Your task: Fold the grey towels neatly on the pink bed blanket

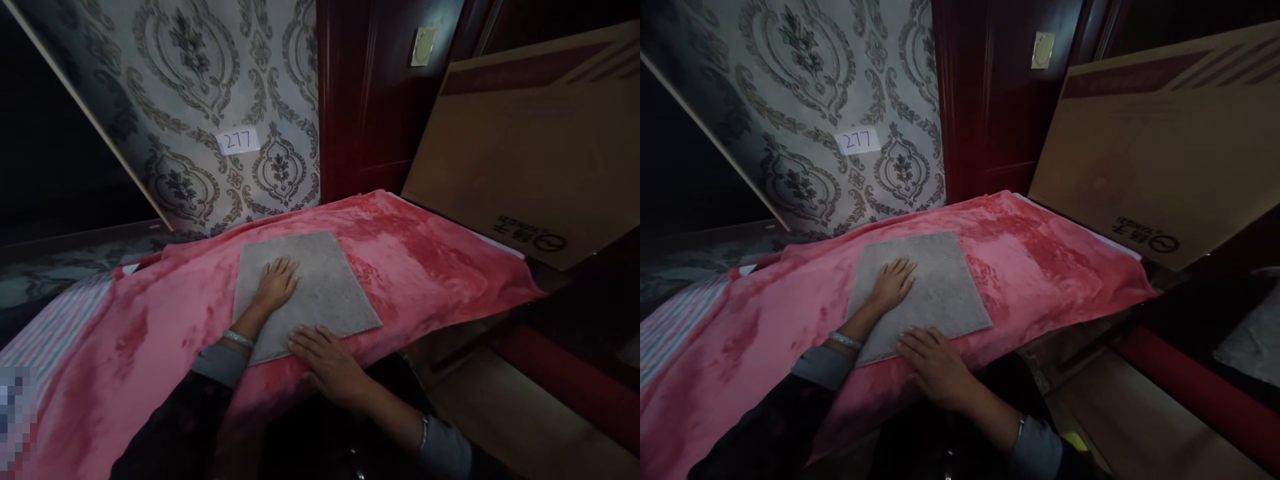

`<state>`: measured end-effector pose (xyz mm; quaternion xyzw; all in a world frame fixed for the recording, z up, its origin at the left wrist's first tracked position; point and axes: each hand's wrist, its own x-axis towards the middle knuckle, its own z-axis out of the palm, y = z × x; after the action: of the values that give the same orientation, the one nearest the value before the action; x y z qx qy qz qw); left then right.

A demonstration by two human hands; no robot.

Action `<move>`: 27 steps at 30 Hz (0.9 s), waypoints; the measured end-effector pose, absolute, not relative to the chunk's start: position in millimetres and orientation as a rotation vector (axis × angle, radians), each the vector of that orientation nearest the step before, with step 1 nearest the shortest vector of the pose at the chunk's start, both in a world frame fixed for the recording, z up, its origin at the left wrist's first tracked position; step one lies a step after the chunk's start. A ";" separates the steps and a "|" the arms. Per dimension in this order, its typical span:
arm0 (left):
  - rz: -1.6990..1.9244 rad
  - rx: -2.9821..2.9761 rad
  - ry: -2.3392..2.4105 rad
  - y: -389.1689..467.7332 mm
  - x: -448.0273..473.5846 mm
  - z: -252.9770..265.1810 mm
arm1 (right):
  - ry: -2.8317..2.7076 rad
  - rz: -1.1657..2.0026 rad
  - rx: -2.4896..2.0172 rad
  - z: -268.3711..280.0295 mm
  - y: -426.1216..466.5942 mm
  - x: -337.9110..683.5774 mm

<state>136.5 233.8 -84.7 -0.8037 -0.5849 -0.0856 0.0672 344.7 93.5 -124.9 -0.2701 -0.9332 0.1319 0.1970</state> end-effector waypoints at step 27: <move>-0.499 -2.222 -1.764 46.8 104.6 -124.4 | -1.712 0.226 -1.214 -164.4 135.9 450.5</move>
<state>104.6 46.8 -124.4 -0.7647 -0.6072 -0.1717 0.1302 450.5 135.9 -164.4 -0.5005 -0.7056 0.0930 0.4930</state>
